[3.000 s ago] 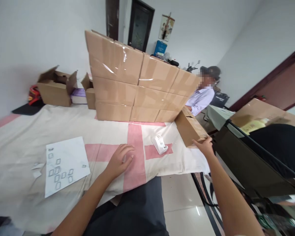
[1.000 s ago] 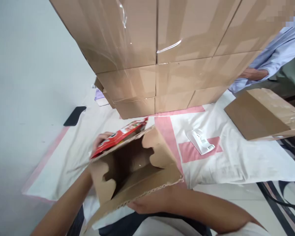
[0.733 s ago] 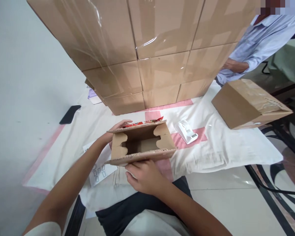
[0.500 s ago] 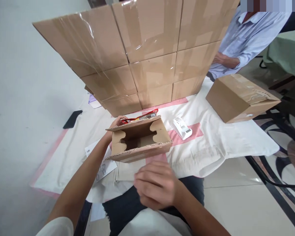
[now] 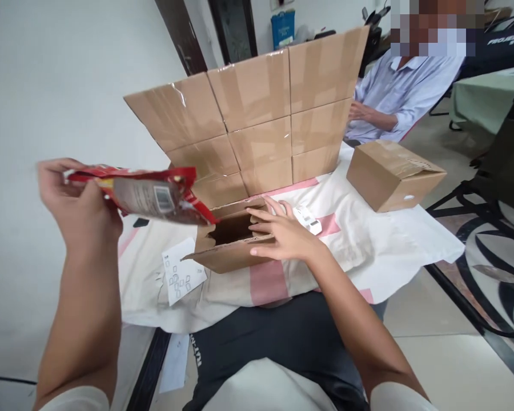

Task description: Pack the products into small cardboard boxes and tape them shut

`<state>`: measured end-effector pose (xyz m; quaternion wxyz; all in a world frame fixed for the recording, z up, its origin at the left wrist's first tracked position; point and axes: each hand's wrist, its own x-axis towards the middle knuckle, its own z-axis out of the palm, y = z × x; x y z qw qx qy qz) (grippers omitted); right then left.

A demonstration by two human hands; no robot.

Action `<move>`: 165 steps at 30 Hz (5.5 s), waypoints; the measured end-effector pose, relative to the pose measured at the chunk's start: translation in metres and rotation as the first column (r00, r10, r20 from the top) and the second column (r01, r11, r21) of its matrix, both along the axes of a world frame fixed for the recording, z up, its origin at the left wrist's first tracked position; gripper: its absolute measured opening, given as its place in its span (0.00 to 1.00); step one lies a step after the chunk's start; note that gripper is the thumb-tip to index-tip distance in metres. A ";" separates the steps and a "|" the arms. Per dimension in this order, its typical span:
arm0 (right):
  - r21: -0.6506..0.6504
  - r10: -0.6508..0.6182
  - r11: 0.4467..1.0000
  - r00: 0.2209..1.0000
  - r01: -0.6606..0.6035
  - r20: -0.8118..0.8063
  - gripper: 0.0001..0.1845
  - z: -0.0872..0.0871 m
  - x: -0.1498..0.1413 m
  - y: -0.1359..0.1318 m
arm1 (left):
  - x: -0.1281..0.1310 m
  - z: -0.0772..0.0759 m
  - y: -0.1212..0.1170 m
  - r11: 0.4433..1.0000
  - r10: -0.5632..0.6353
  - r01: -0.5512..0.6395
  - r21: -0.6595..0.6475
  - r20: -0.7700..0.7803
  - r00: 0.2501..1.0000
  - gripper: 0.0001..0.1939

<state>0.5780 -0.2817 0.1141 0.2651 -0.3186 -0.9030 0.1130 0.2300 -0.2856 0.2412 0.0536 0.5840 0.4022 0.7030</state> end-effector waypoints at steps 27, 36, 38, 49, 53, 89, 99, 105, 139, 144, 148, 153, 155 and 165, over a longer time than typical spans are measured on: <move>0.007 -0.241 0.895 0.498 0.445 -0.833 0.30 -0.078 -0.035 -0.014 | 0.065 -0.051 0.013 0.915 -0.363 -0.175 -0.364 -0.931 0.043 0.08; -0.104 -0.320 0.873 0.398 0.477 -0.860 0.21 -0.085 -0.050 -0.015 | 0.042 -0.043 0.023 0.871 -0.454 0.011 -0.490 -0.798 0.396 0.15; -0.130 -0.329 0.875 0.375 0.466 -0.867 0.20 -0.085 -0.053 -0.016 | 0.037 -0.040 0.025 0.750 -0.622 -0.077 -0.657 -0.740 0.256 0.16; -0.117 -0.303 0.885 0.367 0.450 -0.880 0.31 -0.099 -0.051 -0.012 | 0.035 -0.035 0.005 0.631 -0.694 -0.359 -0.688 -0.707 0.134 0.32; -0.100 -0.294 0.880 0.366 0.464 -0.883 0.29 -0.100 -0.051 -0.012 | 0.049 -0.042 0.006 0.745 -0.556 -0.404 -0.531 -0.829 0.066 0.17; -0.076 -0.051 0.997 0.876 0.016 -0.480 0.38 -0.046 -0.027 -0.030 | -0.016 -0.085 -0.051 0.695 -0.683 0.078 -0.715 -0.621 0.385 0.34; -0.264 -0.149 0.962 0.665 -0.075 -0.732 0.52 -0.067 -0.040 -0.021 | -0.026 -0.125 -0.042 0.761 -0.451 0.119 -0.638 -0.389 0.803 0.37; -0.337 -0.254 0.941 0.629 -0.014 -0.735 0.49 -0.072 -0.059 -0.017 | -0.011 -0.132 -0.020 0.845 -0.258 -0.091 -0.527 -0.550 0.794 0.35; -0.860 -0.795 0.161 0.580 0.485 0.178 0.18 -0.031 0.088 0.057 | 0.084 -0.136 -0.046 0.872 -0.287 -0.272 -0.407 -0.875 0.390 0.35; -0.877 -0.791 0.023 0.545 0.480 0.278 0.16 -0.027 0.085 0.069 | 0.084 -0.138 -0.045 0.875 -0.277 -0.276 -0.398 -0.879 0.389 0.35; -0.860 -0.777 -0.017 0.534 0.511 0.333 0.15 -0.029 0.086 0.074 | 0.084 -0.140 -0.045 0.884 -0.262 -0.268 -0.382 -0.881 0.393 0.35; -0.849 -0.743 -0.004 0.567 0.529 0.356 0.19 -0.028 0.089 0.076 | 0.084 -0.140 -0.046 0.890 -0.253 -0.259 -0.375 -0.879 0.404 0.34; -0.848 -0.744 0.023 0.575 0.530 0.339 0.19 -0.027 0.088 0.075 | 0.084 -0.141 -0.046 0.891 -0.249 -0.257 -0.374 -0.876 0.413 0.34; -0.792 -0.745 0.035 0.544 0.610 0.386 0.25 -0.031 0.083 0.074 | 0.082 -0.144 -0.046 0.894 -0.247 -0.239 -0.378 -0.863 0.440 0.35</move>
